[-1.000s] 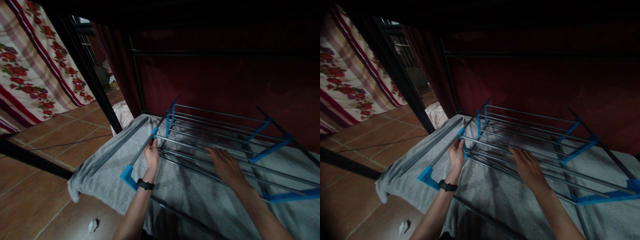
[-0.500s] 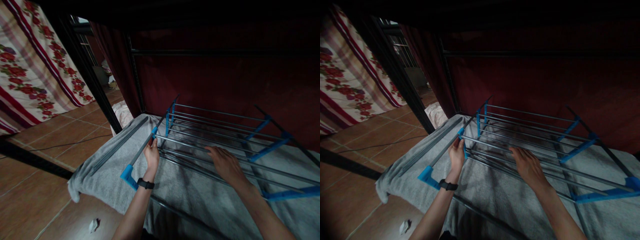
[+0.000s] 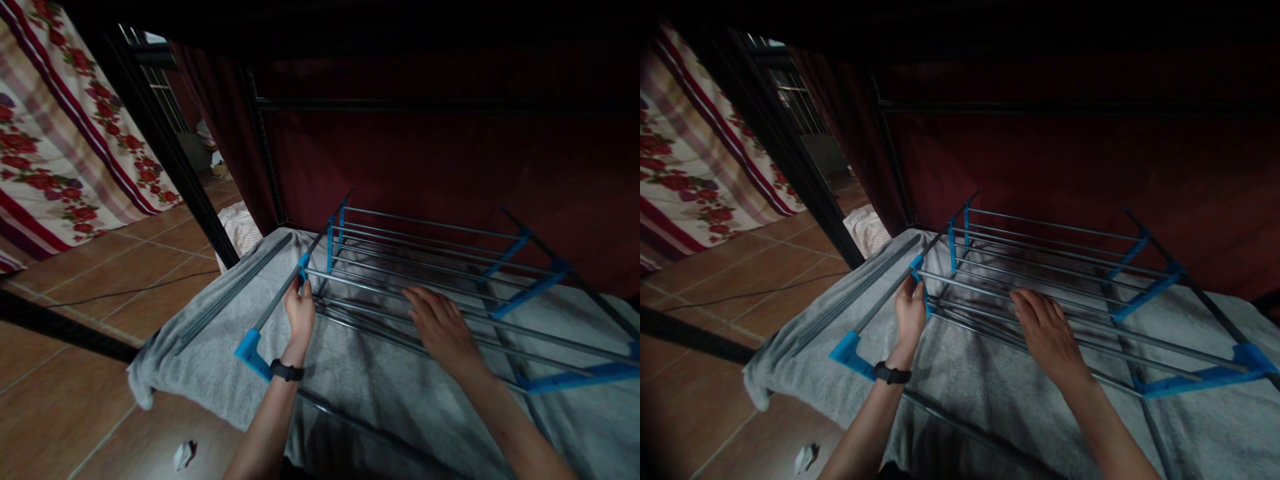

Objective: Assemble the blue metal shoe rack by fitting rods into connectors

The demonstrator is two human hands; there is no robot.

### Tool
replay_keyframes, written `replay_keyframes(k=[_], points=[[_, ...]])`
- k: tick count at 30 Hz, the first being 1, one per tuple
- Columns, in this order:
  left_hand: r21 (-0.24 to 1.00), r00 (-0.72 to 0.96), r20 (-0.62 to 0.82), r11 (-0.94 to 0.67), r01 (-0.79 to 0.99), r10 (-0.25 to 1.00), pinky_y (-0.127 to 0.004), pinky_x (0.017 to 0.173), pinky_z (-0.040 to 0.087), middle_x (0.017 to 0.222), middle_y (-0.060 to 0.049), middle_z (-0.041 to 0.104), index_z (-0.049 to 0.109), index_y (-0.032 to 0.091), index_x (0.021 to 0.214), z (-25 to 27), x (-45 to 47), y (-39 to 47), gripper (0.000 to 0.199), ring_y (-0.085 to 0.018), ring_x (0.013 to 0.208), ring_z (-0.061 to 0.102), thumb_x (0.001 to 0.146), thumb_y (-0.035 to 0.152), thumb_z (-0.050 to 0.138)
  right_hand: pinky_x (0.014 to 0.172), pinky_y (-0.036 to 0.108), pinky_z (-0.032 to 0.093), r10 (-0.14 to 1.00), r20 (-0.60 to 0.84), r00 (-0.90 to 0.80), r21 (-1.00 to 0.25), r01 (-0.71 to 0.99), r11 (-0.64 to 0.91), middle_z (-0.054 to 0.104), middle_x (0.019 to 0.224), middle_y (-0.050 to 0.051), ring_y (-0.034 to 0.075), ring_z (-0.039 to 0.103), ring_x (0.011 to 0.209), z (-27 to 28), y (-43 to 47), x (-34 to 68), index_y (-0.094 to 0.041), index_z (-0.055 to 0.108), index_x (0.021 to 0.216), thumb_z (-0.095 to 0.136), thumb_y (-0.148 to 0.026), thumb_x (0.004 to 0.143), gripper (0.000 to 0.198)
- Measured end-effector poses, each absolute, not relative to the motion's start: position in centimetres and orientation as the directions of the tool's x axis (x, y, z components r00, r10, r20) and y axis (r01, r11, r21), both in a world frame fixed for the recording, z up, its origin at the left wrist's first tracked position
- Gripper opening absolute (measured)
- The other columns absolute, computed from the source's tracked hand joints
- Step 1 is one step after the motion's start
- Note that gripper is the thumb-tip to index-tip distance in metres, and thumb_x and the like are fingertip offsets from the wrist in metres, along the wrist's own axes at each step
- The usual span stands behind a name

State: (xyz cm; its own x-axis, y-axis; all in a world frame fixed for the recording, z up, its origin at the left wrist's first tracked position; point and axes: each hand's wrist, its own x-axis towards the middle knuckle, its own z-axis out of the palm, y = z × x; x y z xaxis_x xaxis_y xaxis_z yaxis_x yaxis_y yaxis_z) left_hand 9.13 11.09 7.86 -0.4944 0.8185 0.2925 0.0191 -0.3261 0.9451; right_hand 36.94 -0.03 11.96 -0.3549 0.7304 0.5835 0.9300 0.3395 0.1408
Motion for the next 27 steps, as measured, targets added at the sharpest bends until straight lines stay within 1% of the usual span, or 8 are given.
replay_keyframes(k=[3,5,7,10,13,17,21,27], points=[[0.938,-0.449,0.343,-0.322,0.125,0.825,-0.037,0.118,0.035,0.136,-0.010,0.063,0.065,0.018,0.125,6.8,8.8,10.7,0.042,-0.023,0.131,0.055,0.084,0.012,0.055,0.103,0.042,0.042,0.718,0.593,-0.365,0.132,0.923,0.361,0.062,0.132,0.011,0.025,0.058,0.117,9.8,-1.7,36.3,-0.017,0.052,0.134,0.042,-0.010,0.097,0.040],[0.929,-0.414,0.367,-0.310,0.202,0.833,-0.037,0.119,0.033,0.142,-0.011,0.058,0.059,0.016,0.133,5.6,8.5,10.6,0.053,-0.022,0.135,0.051,0.082,0.006,0.048,0.103,0.042,0.043,0.752,0.544,-0.372,0.122,0.922,0.367,0.062,0.132,0.011,0.025,0.058,0.116,7.9,-2.3,36.2,-0.017,0.054,0.134,0.041,-0.009,0.096,0.041],[0.923,-0.385,0.369,-0.285,0.257,0.846,-0.038,0.119,0.034,0.144,-0.011,0.056,0.056,0.014,0.135,4.3,8.2,10.6,0.058,-0.023,0.136,0.050,0.080,0.003,0.044,0.101,0.042,0.044,0.794,0.505,-0.340,0.104,0.936,0.335,0.061,0.133,0.011,0.025,0.058,0.117,6.1,-2.3,36.5,-0.017,0.053,0.135,0.041,-0.009,0.095,0.042],[0.932,-0.360,0.304,-0.197,0.304,0.882,-0.041,0.115,0.040,0.138,-0.013,0.061,0.060,0.014,0.128,2.6,7.9,10.9,0.051,-0.025,0.131,0.054,0.080,0.005,0.046,0.101,0.042,0.045,0.819,0.508,-0.266,0.063,0.960,0.273,0.060,0.134,0.013,0.026,0.057,0.120,4.1,-1.3,37.6,-0.016,0.052,0.136,0.043,-0.012,0.095,0.042],[0.934,-0.341,0.245,-0.127,0.334,0.907,-0.043,0.111,0.043,0.131,-0.014,0.065,0.063,0.016,0.119,1.6,7.8,11.4,0.040,-0.026,0.126,0.058,0.081,0.008,0.051,0.101,0.043,0.044,0.826,0.508,-0.246,0.065,0.967,0.248,0.062,0.132,0.013,0.026,0.057,0.119,3.2,-0.1,38.5,-0.014,0.053,0.136,0.044,-0.012,0.095,0.041],[0.929,-0.321,0.222,-0.100,0.357,0.921,-0.041,0.106,0.047,0.123,-0.011,0.069,0.063,0.019,0.111,1.0,7.4,12.0,0.031,-0.024,0.117,0.064,0.082,0.010,0.053,0.096,0.041,0.043,0.848,0.477,-0.232,0.087,0.972,0.217,0.068,0.117,0.010,0.024,0.061,0.106,3.1,0.9,38.7,-0.016,0.060,0.126,0.045,-0.013,0.098,0.032],[0.927,-0.300,0.234,-0.118,0.357,0.925,-0.039,0.102,0.049,0.118,-0.009,0.071,0.062,0.021,0.110,0.8,7.2,12.3,0.028,-0.022,0.111,0.066,0.084,0.013,0.053,0.085,0.038,0.042,0.864,0.451,-0.224,0.086,0.974,0.208,0.071,0.101,0.007,0.022,0.062,0.091,3.9,0.9,38.4,-0.018,0.064,0.119,0.051,-0.019,0.099,0.024],[0.924,-0.327,0.265,-0.142,0.355,0.907,-0.037,0.098,0.051,0.118,-0.011,0.070,0.060,0.019,0.116,1.2,7.7,12.2,0.029,-0.023,0.108,0.066,0.087,0.020,0.054,0.083,0.036,0.041,0.856,0.466,-0.225,0.063,0.973,0.221,0.070,0.098,0.005,0.021,0.061,0.089,4.9,0.4,38.3,-0.020,0.064,0.117,0.055,-0.022,0.098,0.022]])
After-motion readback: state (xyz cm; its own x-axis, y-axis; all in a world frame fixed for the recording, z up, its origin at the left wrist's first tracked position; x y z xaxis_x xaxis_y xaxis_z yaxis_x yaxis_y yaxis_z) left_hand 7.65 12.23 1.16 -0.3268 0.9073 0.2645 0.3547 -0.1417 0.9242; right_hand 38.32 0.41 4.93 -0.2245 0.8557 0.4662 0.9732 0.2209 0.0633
